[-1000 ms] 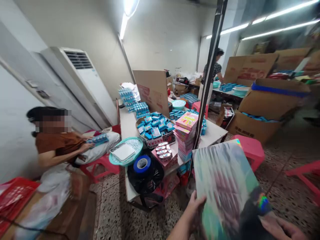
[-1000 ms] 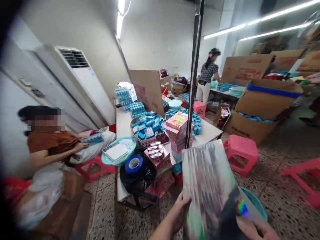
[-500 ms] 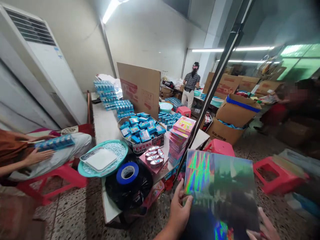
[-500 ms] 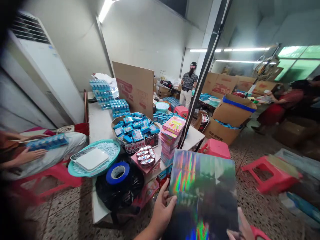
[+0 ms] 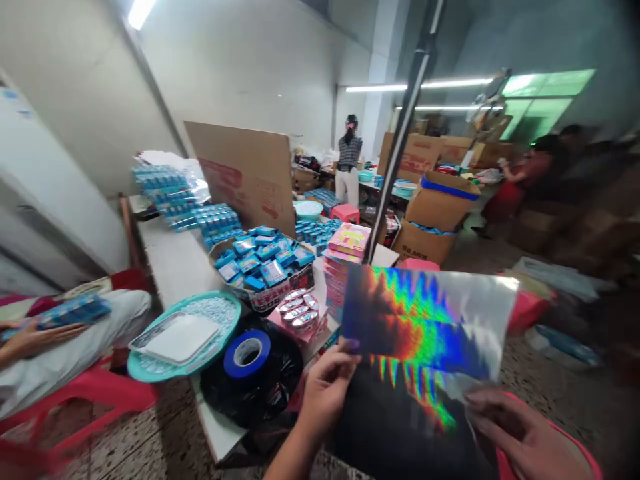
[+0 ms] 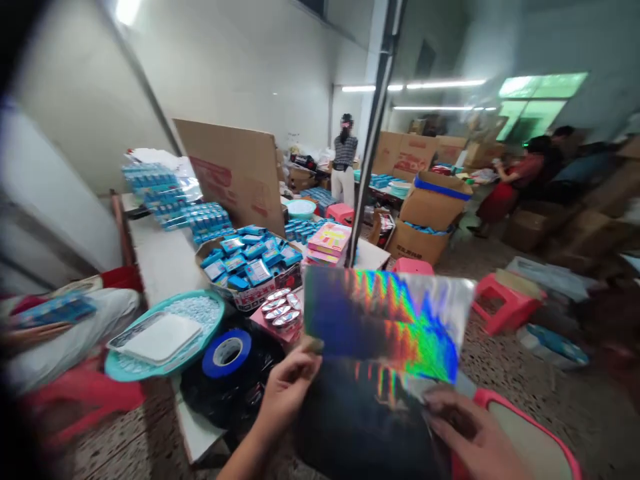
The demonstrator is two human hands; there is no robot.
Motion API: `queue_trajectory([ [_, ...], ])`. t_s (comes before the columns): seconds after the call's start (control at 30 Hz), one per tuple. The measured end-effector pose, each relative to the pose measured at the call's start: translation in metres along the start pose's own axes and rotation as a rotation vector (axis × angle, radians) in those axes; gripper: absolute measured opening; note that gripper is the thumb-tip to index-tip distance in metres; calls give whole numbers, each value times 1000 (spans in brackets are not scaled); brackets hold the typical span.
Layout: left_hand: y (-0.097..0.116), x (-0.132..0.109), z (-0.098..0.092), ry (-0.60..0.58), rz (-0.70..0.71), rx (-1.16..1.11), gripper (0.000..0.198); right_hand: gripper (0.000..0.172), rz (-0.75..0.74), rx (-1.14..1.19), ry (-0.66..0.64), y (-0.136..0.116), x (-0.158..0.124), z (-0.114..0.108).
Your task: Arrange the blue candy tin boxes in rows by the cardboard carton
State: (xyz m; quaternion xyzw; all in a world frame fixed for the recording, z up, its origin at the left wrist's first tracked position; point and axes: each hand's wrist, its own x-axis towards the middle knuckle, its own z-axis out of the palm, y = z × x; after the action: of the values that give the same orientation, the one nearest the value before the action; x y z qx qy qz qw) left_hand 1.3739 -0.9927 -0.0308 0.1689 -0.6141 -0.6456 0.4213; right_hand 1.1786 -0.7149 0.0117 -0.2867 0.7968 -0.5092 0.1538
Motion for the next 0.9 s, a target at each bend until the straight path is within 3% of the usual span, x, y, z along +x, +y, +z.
queue_trajectory([
  [0.07,16,1,-7,-3,-62,-23,28,40,27,21,-20,-31,-9,2],
  [0.17,42,3,-11,-56,-169,-90,55,43,12,100,-6,-65,-18,5],
  [0.27,72,-5,0,-73,-295,-208,101,53,-23,78,9,-73,-27,3],
  [0.37,94,-18,19,-56,-363,-190,119,74,-39,8,-2,-67,-39,-4],
  [0.47,96,-24,29,-41,-292,-130,118,86,-103,-88,14,-62,-50,-15],
  [0.6,85,-31,33,-102,-224,-120,102,87,-194,-212,4,-61,-61,-31],
  [0.7,82,-46,43,-41,-188,-112,88,90,-111,-24,-37,-58,-68,-38],
  [0.8,82,-63,60,-33,-124,-134,87,95,47,230,-68,-46,-72,-42],
  [0.9,76,-72,74,6,4,-78,82,92,115,297,-90,-27,-70,-50],
])
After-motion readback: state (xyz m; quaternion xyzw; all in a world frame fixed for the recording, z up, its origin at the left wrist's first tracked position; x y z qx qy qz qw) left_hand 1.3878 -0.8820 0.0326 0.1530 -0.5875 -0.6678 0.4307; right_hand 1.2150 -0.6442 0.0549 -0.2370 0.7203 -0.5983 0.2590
